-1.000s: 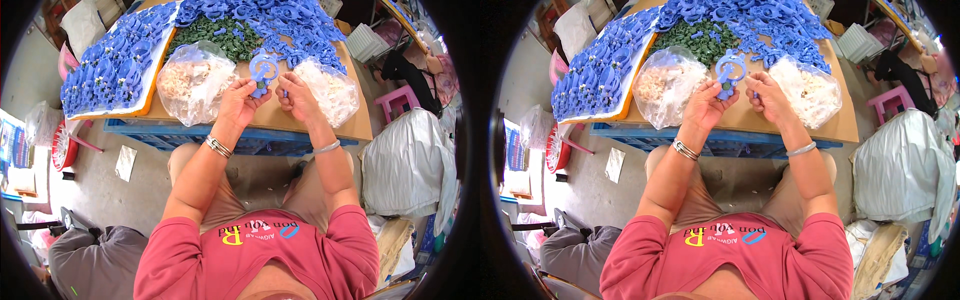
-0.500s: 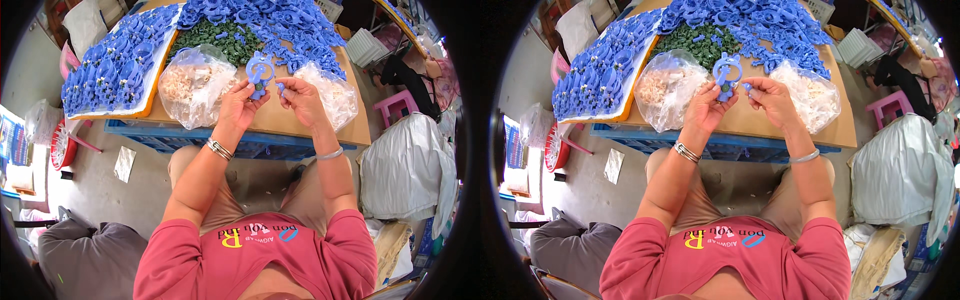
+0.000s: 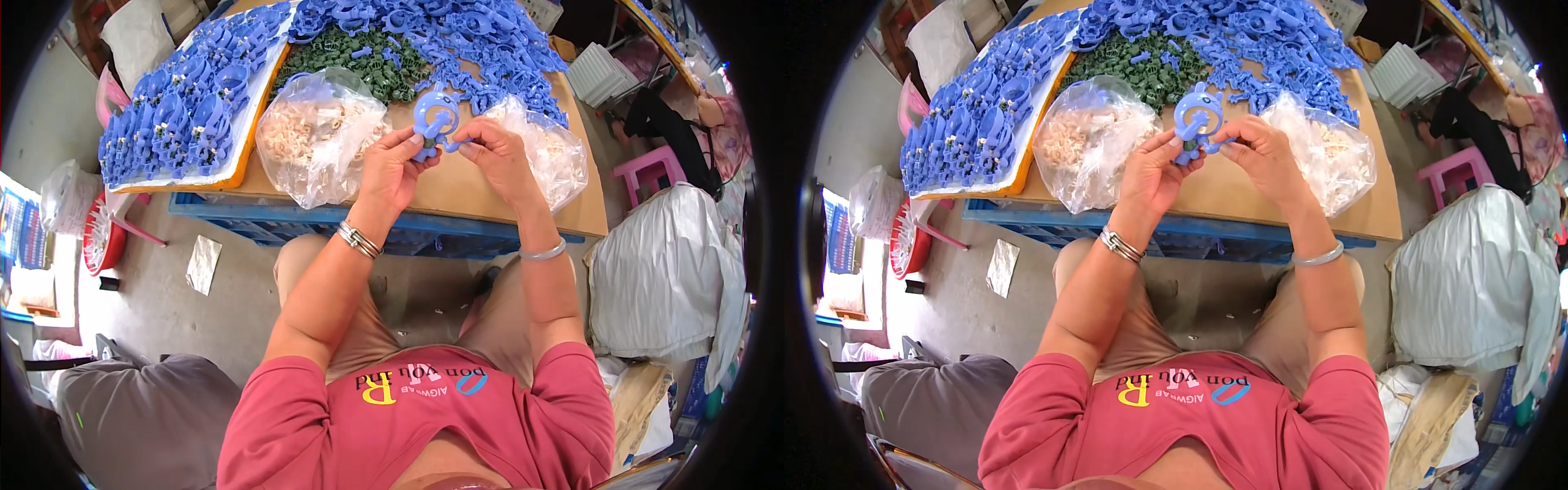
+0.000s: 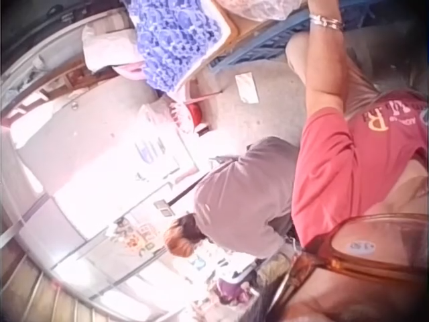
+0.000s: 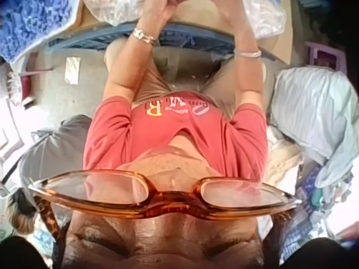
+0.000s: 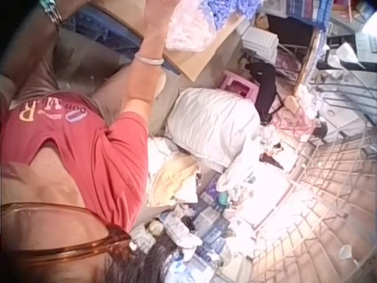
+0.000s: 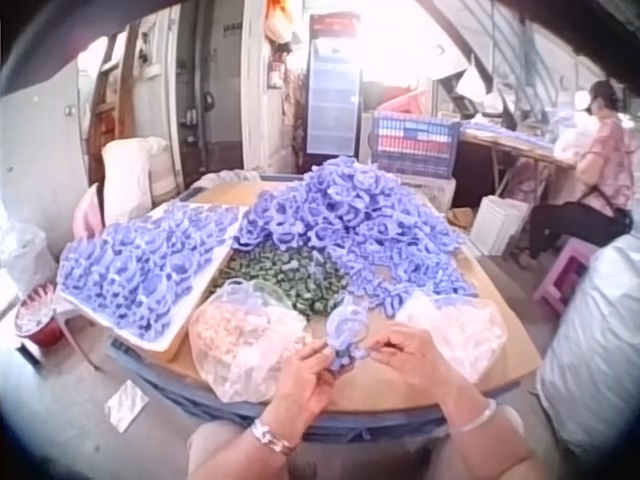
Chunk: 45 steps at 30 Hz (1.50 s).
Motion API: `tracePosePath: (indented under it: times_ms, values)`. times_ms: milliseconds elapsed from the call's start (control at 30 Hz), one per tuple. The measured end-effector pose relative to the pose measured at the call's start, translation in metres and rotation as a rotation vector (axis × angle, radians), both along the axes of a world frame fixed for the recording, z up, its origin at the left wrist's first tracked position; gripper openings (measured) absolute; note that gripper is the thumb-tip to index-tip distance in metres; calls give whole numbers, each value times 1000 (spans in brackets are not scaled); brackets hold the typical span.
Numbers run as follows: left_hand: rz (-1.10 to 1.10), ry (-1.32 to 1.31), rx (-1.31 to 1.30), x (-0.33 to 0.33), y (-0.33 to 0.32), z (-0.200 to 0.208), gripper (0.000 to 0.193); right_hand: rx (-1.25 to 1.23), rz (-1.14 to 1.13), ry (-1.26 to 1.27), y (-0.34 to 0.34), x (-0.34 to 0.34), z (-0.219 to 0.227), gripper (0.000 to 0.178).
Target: Assembling blue plastic toy components by hand.
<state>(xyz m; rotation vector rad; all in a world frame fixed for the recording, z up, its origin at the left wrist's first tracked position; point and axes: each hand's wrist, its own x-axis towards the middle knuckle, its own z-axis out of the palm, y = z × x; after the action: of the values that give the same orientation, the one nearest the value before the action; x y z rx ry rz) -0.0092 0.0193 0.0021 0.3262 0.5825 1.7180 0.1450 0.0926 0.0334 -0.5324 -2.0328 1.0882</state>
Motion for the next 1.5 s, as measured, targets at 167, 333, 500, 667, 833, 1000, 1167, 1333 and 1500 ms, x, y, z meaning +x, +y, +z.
tracePosePath:
  times_ms: [167, 333, 500, 667, 833, 1000, 1167, 1333, 1500]
  values:
    - [78, 282, 100, 0, 2, -8, 24, 180, -70, -56, -8, -1, 6, 13]
    - [89, 254, 102, 2, 0, -2, 20, -161, -40, 128, -10, -2, 3, 18]
    - [96, 286, 106, 0, -2, 4, 19, -182, -12, 123, -6, 0, 3, 16]
    - [77, 333, 105, -1, -2, 3, 19, -211, 9, 135, -7, -2, 5, 17]
    - [116, 396, 114, 1, -3, 4, 19, 161, -162, 19, -11, -4, 3, 21]
    - [143, 419, 129, 3, -3, 3, 20, -55, -168, 184, -9, -6, -2, 19]
    - [203, 386, 154, 5, -2, 0, 20, -296, -141, 161, -9, -7, -11, 16]
    - [205, 323, 163, 6, -4, 3, 20, -552, -33, 276, -19, -15, -14, 14]
    - [176, 366, 223, 2, -7, 6, 20, -397, 19, 303, -18, -15, -16, 14]
